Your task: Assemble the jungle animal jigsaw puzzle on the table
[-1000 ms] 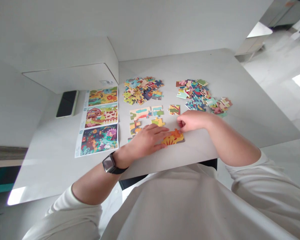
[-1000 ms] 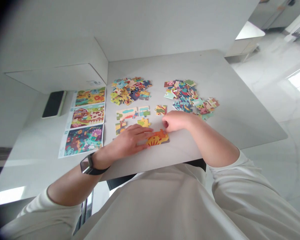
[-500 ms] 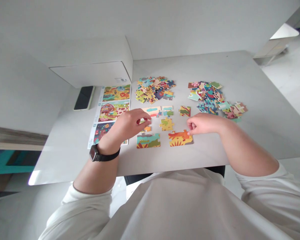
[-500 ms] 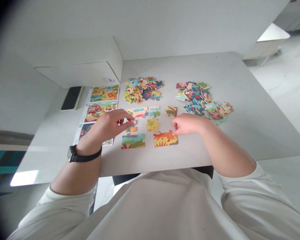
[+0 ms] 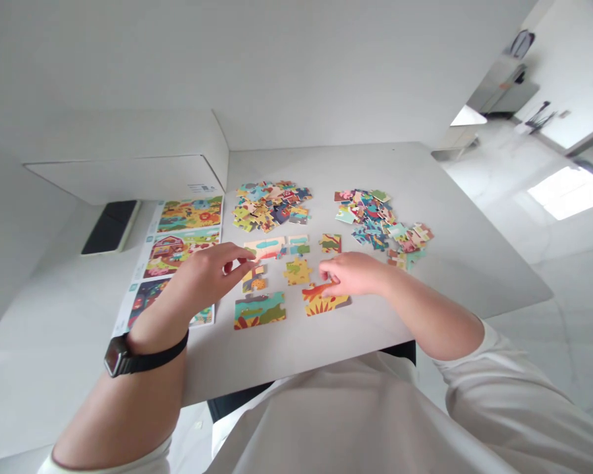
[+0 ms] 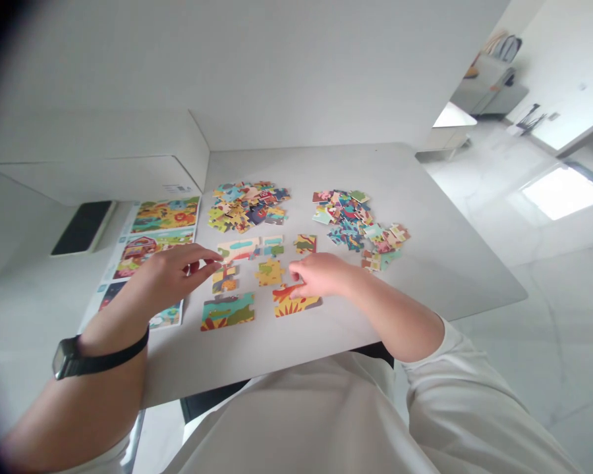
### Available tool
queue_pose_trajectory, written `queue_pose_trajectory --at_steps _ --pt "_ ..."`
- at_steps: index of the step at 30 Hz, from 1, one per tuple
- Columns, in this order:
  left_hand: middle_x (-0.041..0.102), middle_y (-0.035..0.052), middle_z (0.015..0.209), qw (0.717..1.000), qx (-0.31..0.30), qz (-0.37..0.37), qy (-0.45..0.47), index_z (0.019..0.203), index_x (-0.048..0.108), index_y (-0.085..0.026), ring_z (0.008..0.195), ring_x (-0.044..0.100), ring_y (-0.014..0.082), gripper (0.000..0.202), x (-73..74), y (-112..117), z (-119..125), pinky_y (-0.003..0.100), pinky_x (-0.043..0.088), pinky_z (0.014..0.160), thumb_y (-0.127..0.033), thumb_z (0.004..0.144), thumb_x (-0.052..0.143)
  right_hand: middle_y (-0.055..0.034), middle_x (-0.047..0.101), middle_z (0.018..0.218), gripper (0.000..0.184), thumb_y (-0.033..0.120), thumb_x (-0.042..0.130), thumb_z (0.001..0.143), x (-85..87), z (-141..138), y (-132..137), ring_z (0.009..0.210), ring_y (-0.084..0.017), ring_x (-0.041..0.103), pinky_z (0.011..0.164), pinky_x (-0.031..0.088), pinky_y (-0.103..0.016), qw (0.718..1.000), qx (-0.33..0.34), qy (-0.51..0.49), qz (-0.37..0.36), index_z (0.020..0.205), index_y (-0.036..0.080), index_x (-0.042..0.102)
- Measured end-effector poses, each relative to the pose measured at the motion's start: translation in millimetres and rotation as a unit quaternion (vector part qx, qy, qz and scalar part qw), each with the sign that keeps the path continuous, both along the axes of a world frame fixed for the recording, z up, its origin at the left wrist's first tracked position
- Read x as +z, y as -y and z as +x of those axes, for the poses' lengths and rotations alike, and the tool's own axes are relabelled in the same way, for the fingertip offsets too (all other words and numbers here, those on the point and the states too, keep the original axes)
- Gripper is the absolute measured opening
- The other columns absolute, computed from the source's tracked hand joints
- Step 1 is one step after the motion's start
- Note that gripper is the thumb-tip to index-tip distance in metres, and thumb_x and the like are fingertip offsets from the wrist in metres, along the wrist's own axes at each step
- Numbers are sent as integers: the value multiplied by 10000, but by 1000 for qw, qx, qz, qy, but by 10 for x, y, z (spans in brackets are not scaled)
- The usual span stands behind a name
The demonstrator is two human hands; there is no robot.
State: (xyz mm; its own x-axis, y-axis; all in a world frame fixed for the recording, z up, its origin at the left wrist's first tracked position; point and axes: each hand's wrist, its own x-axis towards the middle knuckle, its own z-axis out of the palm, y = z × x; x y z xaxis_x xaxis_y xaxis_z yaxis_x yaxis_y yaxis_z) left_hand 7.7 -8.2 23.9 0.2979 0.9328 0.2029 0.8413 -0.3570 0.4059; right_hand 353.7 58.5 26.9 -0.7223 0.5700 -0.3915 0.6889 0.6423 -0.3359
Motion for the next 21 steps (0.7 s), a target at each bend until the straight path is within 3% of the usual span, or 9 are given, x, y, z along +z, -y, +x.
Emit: queue_pose_trajectory --at_steps 4,13,21 --pt "815 54 1031 1000 6 2 6 1122 803 -247 772 678 182 366 -45 -16 -41 298 490 711 -516 1072 560 -55 794 1009 358 514 790 918 -75 -84 45 864 -232 691 635 307 -319 1000 16 24 -10 1161 262 713" --pt "808 50 1063 1000 0 2 10 1101 796 -247 829 703 190 314 -50 -33 -51 294 499 742 -478 1069 586 -45 788 965 327 498 784 905 -66 -53 48 805 -217 671 614 305 -317 1000 4 14 -14 1115 259 707" --pt "813 51 1060 1000 0 -1 4 1119 801 -247 810 700 181 344 -90 -52 -84 291 505 728 -499 1076 570 -22 781 899 249 464 774 953 -14 41 -63 765 -180 649 646 323 -299 998 -25 -50 -16 1057 241 728"
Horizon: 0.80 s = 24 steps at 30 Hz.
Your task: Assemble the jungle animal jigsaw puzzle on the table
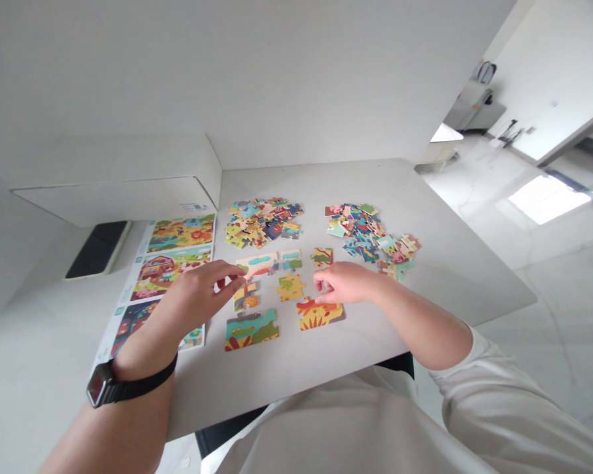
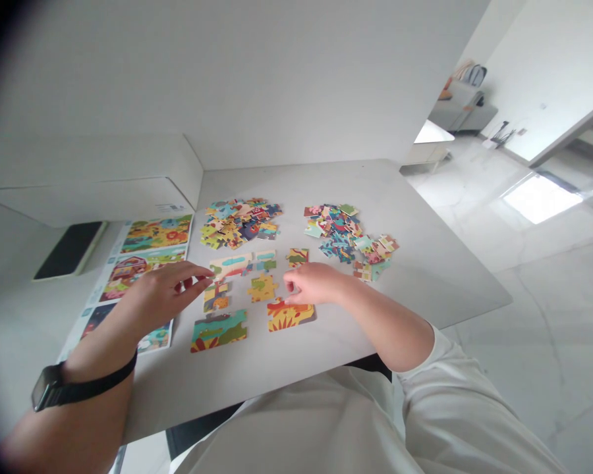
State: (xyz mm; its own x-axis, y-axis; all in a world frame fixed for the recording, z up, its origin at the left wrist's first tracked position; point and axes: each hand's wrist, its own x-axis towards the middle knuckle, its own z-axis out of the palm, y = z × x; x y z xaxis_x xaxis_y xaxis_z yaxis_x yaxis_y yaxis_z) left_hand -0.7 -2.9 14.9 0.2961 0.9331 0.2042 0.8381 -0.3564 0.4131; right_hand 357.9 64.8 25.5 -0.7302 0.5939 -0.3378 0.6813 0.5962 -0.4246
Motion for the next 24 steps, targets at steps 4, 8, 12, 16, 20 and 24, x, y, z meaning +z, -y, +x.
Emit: queue_pose_trajectory --at_steps 4,8,12,16,20,24 --pt "821 57 1082 1000 4 -10 -6 1134 805 -242 801 695 176 386 -23 -9 -3 285 504 728 -527 1079 552 1 780 858 128 354 751 983 53 94 -84 731 -154 635 677 351 -277 997 -56 -57 0 996 229 727" --pt "823 48 1070 999 13 -25 -17 1138 810 -236 755 672 157 407 -35 -21 3 271 494 724 -535 1072 540 -3 805 889 78 304 765 973 49 183 -156 741 -156 665 695 381 -273 992 -75 -103 6 1012 237 754" --pt "821 36 1059 1000 13 -19 -13 1129 810 -235 713 647 148 414 -12 -26 19 274 496 734 -548 1065 547 -9 827 958 106 293 729 975 117 508 -366 822 -179 715 744 442 -278 980 -136 -138 35 1055 256 789" --pt "820 31 1041 1000 11 -12 -9 1099 811 -237 688 643 150 432 16 -28 39 283 507 737 -573 1061 543 -34 833 1000 213 299 685 963 158 1178 -748 822 -186 717 778 500 -292 903 -343 -214 146 1120 227 810" --pt "824 28 1043 1000 4 -16 -15 1090 811 -248 675 638 151 436 -12 -38 45 284 514 736 -592 1054 546 -85 843 1037 261 249 672 924 79 1809 -1043 864 -200 744 831 534 -300 830 -493 -153 211 1117 171 828" --pt "828 27 1064 999 1 -18 -28 1124 806 -252 708 654 158 417 -83 -56 25 282 507 732 -572 1061 546 -86 860 1030 217 226 717 883 -22 2051 -1123 906 -221 780 814 549 -277 838 -517 -39 173 1041 180 858"
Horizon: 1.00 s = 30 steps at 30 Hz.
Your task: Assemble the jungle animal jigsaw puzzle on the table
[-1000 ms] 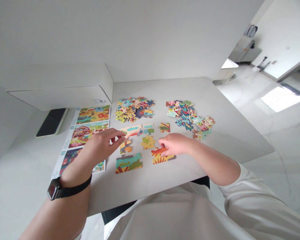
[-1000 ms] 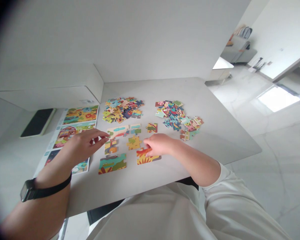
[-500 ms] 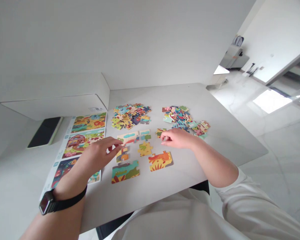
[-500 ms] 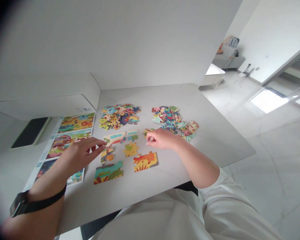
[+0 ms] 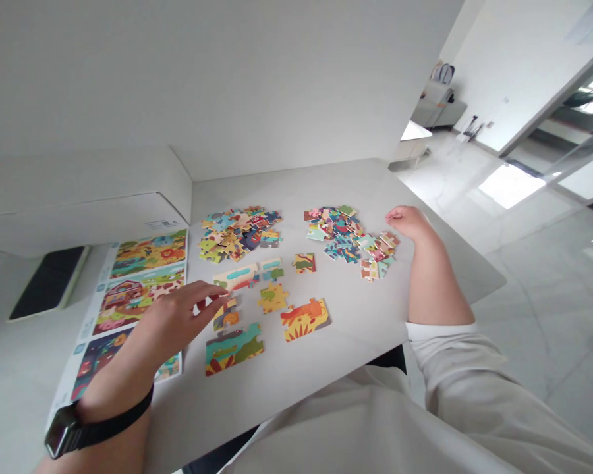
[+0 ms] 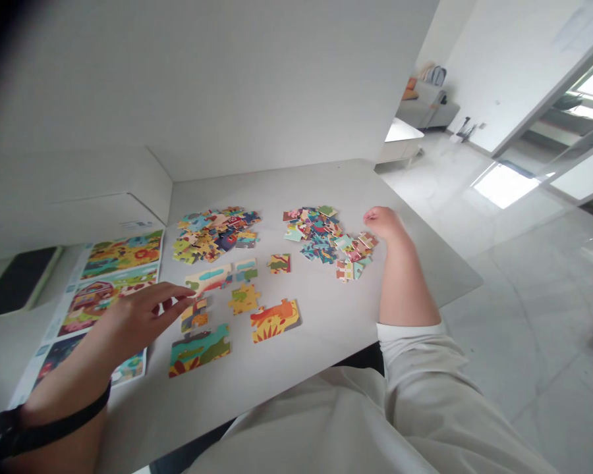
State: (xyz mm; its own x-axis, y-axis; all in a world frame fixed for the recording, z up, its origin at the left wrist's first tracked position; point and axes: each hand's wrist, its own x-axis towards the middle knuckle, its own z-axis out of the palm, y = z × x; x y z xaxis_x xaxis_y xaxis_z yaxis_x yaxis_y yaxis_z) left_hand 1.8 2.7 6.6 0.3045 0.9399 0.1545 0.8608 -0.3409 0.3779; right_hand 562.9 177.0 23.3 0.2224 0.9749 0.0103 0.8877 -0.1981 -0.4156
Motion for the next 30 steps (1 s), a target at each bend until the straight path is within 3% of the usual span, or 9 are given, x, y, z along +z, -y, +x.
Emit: queue_pose_trajectory --at_steps 6,12,19,25,30 --pt "834 40 1067 1000 2 -11 4 1113 806 -252 750 690 181 431 10 -15 -20 286 526 752 -593 1045 551 -87 870 1019 196 221 771 867 -109 -44 -18 771 -196 778 673 545 -247 995 31 -13 -97 1040 184 854" --pt "831 37 1056 1000 -5 -5 4 1121 809 -249 726 678 172 436 5 -10 -25 289 532 770 -596 1051 554 -61 862 926 288 234 904 726 -162 29 -50 771 -204 778 664 555 -238 989 30 18 -143 1008 195 857" --pt "831 32 1078 1000 -3 -3 6 1122 810 -260 715 671 171 434 8 -2 -16 292 521 738 -600 1050 551 -75 861 953 345 180 913 700 -192 7 -65 781 -214 784 697 576 -249 992 18 -9 -123 1039 176 849" --pt "832 33 1080 1000 -1 -10 -1 1121 806 -258 699 657 166 455 0 0 -31 290 501 719 -620 1052 538 -118 842 1219 389 145 756 876 -176 -137 -59 853 -168 785 756 582 -226 996 35 -48 -72 1262 154 795" --pt "830 42 1102 1000 -2 -21 -5 1133 798 -239 698 644 157 426 38 5 -7 297 490 729 -579 1067 551 -86 852 1172 394 263 922 774 -106 -221 -8 924 -202 783 799 561 -242 987 112 13 -112 1153 190 840"
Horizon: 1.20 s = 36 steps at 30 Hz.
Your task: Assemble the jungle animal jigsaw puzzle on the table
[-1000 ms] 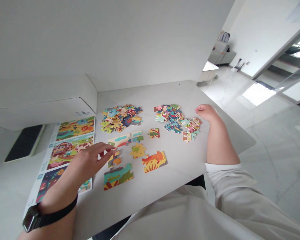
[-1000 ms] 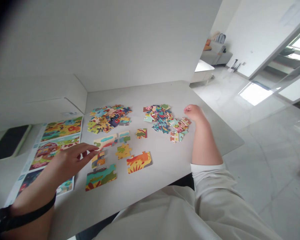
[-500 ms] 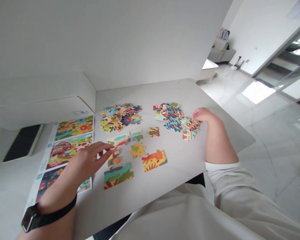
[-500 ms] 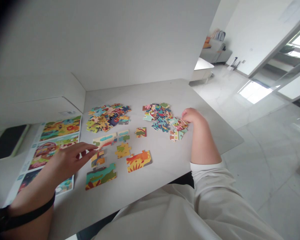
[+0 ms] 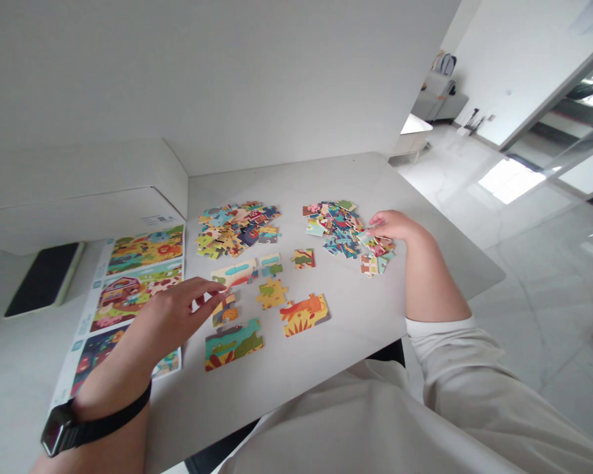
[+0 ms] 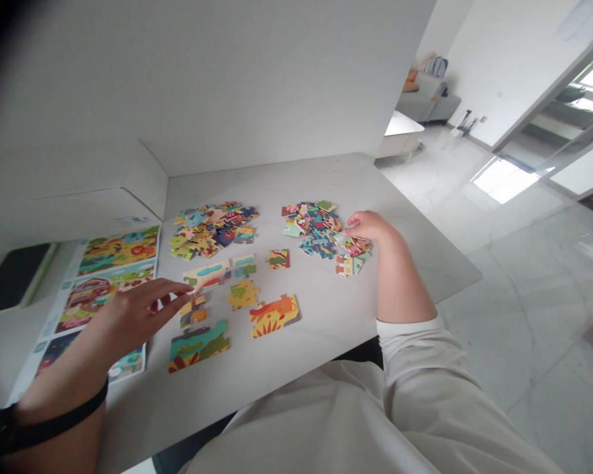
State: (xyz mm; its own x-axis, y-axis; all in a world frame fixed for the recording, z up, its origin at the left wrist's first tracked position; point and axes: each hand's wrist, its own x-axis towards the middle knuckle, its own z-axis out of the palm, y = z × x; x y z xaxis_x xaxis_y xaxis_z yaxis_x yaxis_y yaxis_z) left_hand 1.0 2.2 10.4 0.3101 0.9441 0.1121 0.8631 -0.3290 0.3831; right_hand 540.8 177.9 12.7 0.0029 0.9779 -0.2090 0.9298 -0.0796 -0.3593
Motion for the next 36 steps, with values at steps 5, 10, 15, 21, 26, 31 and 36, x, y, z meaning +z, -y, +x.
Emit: queue_pose_trajectory --at_steps 5,10,15,21,26,31,36 --pt "829 47 1107 1000 -4 -6 -1 1133 797 -233 717 654 158 405 21 1 9 304 493 743 -557 1071 562 -44 863 986 314 344 934 769 43 -64 30 815 -198 760 729 525 -252 999 15 40 -16 1043 209 860" --pt "827 52 1130 1000 2 -20 -1 1154 797 -231 730 663 162 420 -6 -2 -8 298 494 734 -569 1068 562 -63 863 1031 190 270 816 879 80 -47 45 852 -185 763 722 516 -233 999 -18 -17 22 1042 176 843" --pt "822 55 1152 999 5 -32 -3 1160 790 -231 749 664 165 430 -11 10 -14 297 497 749 -577 1063 555 -113 858 1045 213 292 752 933 100 -17 33 924 -242 788 793 547 -288 996 -72 30 51 1069 161 850" --pt "820 51 1177 999 14 -44 -4 1177 793 -250 768 676 180 429 -32 14 -15 307 494 749 -579 1056 547 -151 846 1182 310 312 768 924 77 -1 22 1062 -288 791 947 573 -347 986 -108 83 100 1191 171 842" --pt "821 66 1203 999 17 -48 -8 1178 793 -249 785 692 193 449 -33 6 -5 318 507 771 -594 1047 538 -103 859 1177 305 213 764 903 -24 29 -7 1057 -245 797 948 569 -285 994 -58 58 72 1193 212 860" --pt "824 58 1196 999 20 -48 -12 1180 790 -254 792 704 192 447 -35 6 -4 317 519 777 -600 1052 537 -90 852 1230 430 221 845 816 -84 49 -45 1047 -248 798 912 577 -277 995 -54 76 48 1246 229 857" --pt "824 42 1172 999 15 -46 -11 1179 793 -264 759 692 174 422 -56 7 -18 304 519 758 -589 1057 554 -66 863 1194 416 179 857 759 -52 2 -37 994 -241 802 819 559 -248 996 -38 72 24 1170 237 882"
